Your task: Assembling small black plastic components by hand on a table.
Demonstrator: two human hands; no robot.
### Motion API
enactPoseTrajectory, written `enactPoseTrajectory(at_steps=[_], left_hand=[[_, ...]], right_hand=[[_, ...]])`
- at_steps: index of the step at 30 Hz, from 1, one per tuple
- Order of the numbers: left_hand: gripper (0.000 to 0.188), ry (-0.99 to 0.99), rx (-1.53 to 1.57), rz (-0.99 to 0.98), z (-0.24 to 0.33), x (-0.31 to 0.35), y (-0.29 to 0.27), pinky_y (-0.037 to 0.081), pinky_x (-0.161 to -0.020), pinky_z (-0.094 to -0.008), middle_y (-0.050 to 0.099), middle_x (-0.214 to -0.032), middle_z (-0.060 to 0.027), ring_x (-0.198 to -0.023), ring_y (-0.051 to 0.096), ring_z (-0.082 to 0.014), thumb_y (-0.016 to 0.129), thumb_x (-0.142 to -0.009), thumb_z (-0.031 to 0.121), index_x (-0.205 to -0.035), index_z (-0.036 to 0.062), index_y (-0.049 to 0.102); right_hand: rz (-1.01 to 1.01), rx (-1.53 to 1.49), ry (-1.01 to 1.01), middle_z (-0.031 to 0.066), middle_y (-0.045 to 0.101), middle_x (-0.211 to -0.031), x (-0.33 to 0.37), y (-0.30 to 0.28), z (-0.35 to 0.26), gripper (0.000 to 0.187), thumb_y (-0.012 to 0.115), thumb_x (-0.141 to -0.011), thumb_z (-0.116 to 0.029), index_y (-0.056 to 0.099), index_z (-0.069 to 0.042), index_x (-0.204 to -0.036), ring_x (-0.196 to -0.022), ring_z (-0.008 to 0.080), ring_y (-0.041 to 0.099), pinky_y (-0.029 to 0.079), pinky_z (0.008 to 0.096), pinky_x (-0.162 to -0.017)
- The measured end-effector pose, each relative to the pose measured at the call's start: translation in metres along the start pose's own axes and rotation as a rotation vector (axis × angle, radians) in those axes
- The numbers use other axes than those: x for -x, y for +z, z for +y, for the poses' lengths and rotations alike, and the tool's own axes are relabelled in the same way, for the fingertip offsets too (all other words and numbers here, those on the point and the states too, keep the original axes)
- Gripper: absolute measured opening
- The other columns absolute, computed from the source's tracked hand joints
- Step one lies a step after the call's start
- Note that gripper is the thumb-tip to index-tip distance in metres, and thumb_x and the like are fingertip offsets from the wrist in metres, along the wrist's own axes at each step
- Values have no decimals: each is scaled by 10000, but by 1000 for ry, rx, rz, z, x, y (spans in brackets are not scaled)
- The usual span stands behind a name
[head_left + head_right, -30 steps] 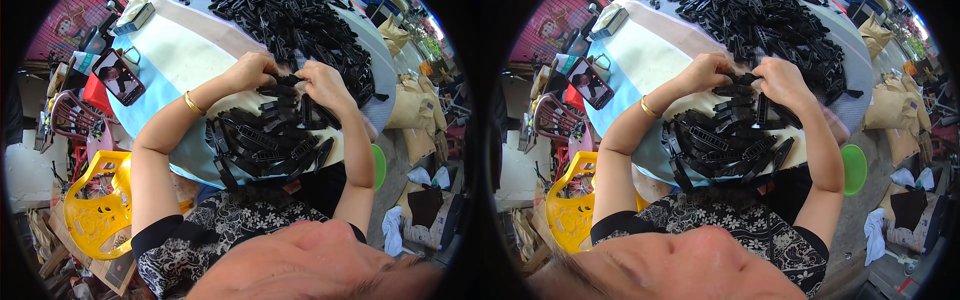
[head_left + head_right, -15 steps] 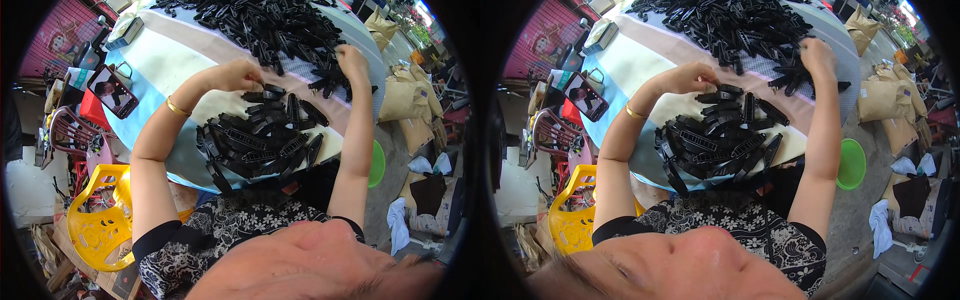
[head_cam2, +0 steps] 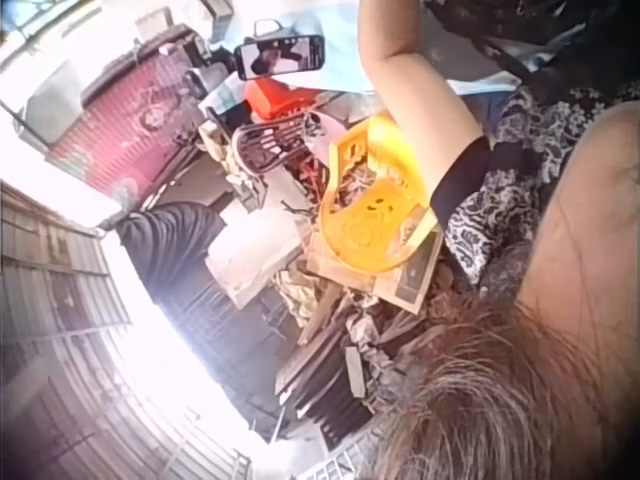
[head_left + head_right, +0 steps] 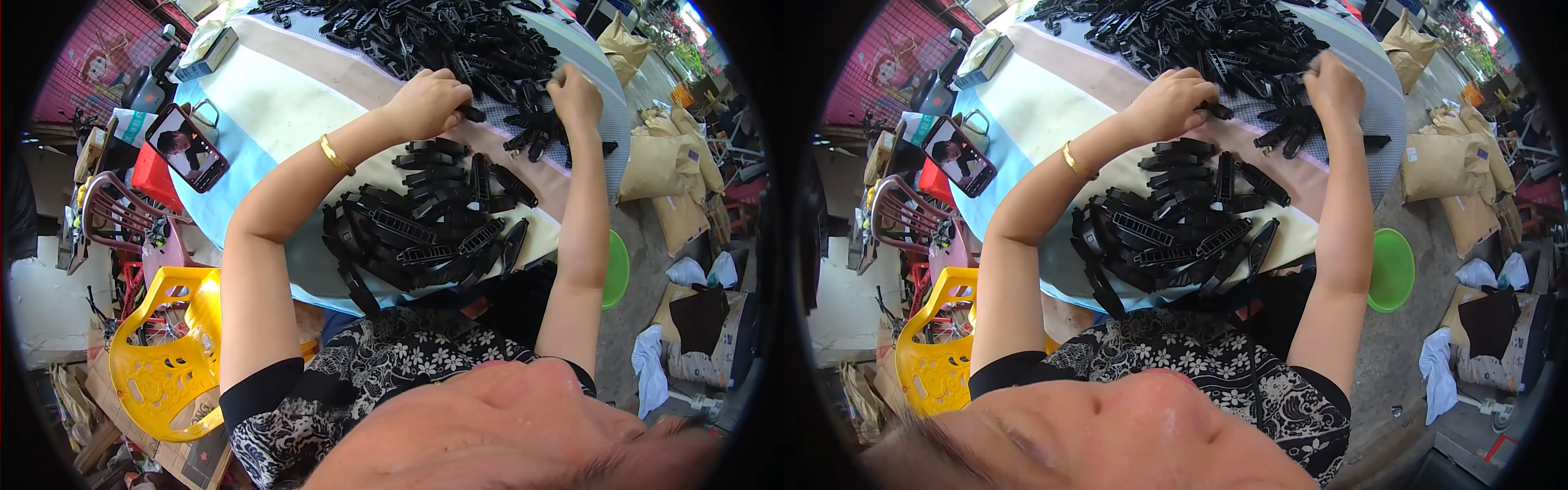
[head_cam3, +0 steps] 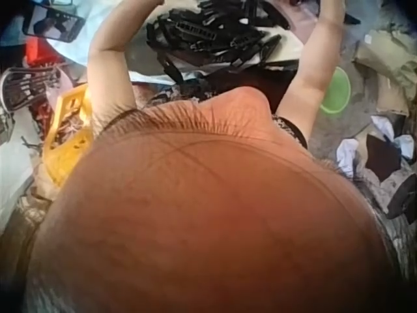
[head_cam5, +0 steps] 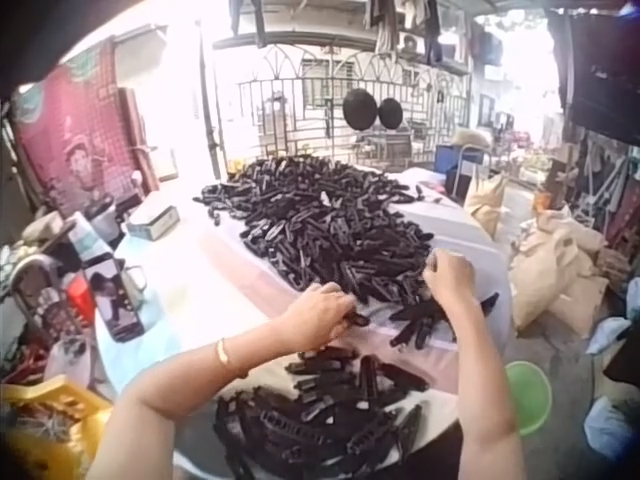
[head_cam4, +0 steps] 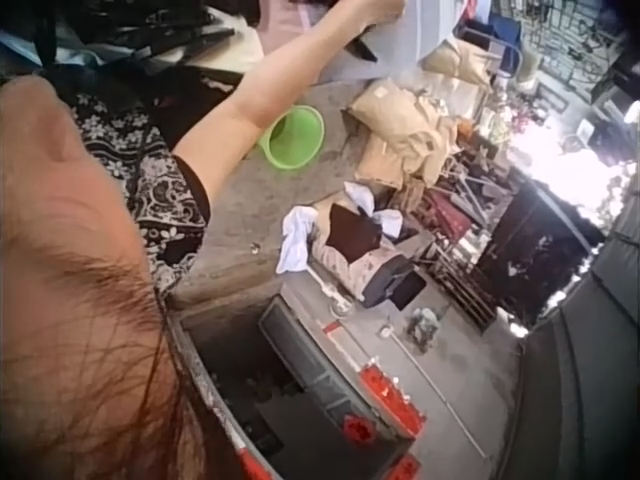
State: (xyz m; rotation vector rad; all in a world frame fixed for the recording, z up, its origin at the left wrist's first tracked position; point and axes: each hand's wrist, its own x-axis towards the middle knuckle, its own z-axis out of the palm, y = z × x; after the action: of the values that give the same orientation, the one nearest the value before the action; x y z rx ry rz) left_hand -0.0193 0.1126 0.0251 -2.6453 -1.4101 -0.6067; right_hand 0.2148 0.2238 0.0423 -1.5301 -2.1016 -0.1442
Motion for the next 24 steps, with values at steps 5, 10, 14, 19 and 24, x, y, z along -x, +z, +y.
enactPoseTrajectory(at_steps=[5, 10, 14, 19, 24], left_hand=[[240, -20, 55, -1, 8, 24, -6, 450, -794, -377, 603, -853, -113, -874, 546, -282, 633, -708, 114, -934, 39, 594], [244, -88, 136, -32, -5, 41, -8, 447, -810, -381, 600, -906, -111, -882, 536, -306, 632, -724, 87, -962, 34, 614], [255, -114, 166, 65, 3, 36, 5, 445, -823, -384, 600, -930, -123, -900, 534, -316, 630, -724, 70, -973, 19, 615], [260, -162, 172, 54, -1, 44, 2, 440, -841, -380, 596, -920, -133, -914, 539, -313, 635, -710, 86, -963, 25, 631], [249, -206, 280, 77, -4, 42, 0, 455, -821, -378, 603, -902, -154, -897, 557, -326, 614, -664, 19, -911, -5, 635]], right_hand=[[92, -365, -530, 102, 627, -768, 36, -1, -55, 92, 569, -747, -105, 597, -85, -832, -737, 289, 613, 489, 382, -657], [263, -389, -242, 95, 660, -808, 12, -8, -32, 178, 586, -802, -159, 671, -115, -952, -706, 225, 639, 501, 327, -659], [151, -579, -62, 89, 680, -767, -13, 8, 42, 224, 660, -794, -204, 676, -61, -966, -650, 128, 636, 482, 248, -619], [-247, -294, -230, 113, 640, -966, 5, 2, -20, 303, 667, -743, -201, 669, -97, -1027, -881, 240, 624, 483, 324, -785], [-360, 47, -225, 129, 597, -1061, 6, -4, -37, 286, 602, -744, -85, 653, -84, -1026, -1032, 289, 562, 447, 374, -900]])
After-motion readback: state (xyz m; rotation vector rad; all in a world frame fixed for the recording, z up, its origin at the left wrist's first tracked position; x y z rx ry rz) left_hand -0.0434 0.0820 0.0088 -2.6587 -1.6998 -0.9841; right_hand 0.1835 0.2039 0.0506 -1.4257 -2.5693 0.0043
